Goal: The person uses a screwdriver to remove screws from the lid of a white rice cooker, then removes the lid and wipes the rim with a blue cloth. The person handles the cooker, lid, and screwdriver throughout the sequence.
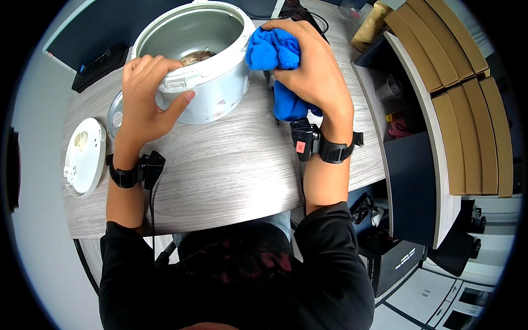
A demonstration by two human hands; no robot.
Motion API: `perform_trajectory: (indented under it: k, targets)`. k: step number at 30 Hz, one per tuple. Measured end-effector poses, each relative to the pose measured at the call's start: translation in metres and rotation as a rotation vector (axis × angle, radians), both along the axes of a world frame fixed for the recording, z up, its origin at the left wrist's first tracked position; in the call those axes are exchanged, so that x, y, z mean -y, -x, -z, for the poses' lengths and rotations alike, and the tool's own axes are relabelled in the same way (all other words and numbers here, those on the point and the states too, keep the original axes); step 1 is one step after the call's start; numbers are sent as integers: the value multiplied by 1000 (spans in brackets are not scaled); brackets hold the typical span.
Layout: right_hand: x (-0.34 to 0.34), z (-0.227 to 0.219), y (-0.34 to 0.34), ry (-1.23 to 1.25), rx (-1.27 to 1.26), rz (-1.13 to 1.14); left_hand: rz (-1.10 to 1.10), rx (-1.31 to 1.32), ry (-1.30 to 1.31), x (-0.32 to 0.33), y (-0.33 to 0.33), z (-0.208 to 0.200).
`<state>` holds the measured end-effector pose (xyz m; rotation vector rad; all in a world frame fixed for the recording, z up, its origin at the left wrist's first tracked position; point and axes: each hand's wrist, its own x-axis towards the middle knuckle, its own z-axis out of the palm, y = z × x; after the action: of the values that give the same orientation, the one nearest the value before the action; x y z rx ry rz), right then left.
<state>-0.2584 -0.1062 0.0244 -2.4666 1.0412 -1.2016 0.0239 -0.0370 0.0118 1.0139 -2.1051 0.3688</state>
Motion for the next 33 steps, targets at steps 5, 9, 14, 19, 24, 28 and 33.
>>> perform_trajectory:
  k: [5,9,14,19,24,28,33]
  targets:
    - [-2,3,-8,35,-108,-41,-14,20,-29,-1,-2,2]
    - [-11,-1,-10,30,-130,-58,1,14,3,1,-2,3]
    - [-17,-5,-12,69,-152,-129,-16,26,-13,0,-1,4]
    - [-29,-8,-21,81,-157,-168,-16,32,-15,1,-1,3]
    - [-34,-6,-28,91,-155,-222,-11,35,1,1,-1,3]
    - [-26,-3,-18,45,-155,-116,-2,42,12,1,-2,4]
    - [-12,1,-9,46,-175,-19,-4,40,18,2,0,4]
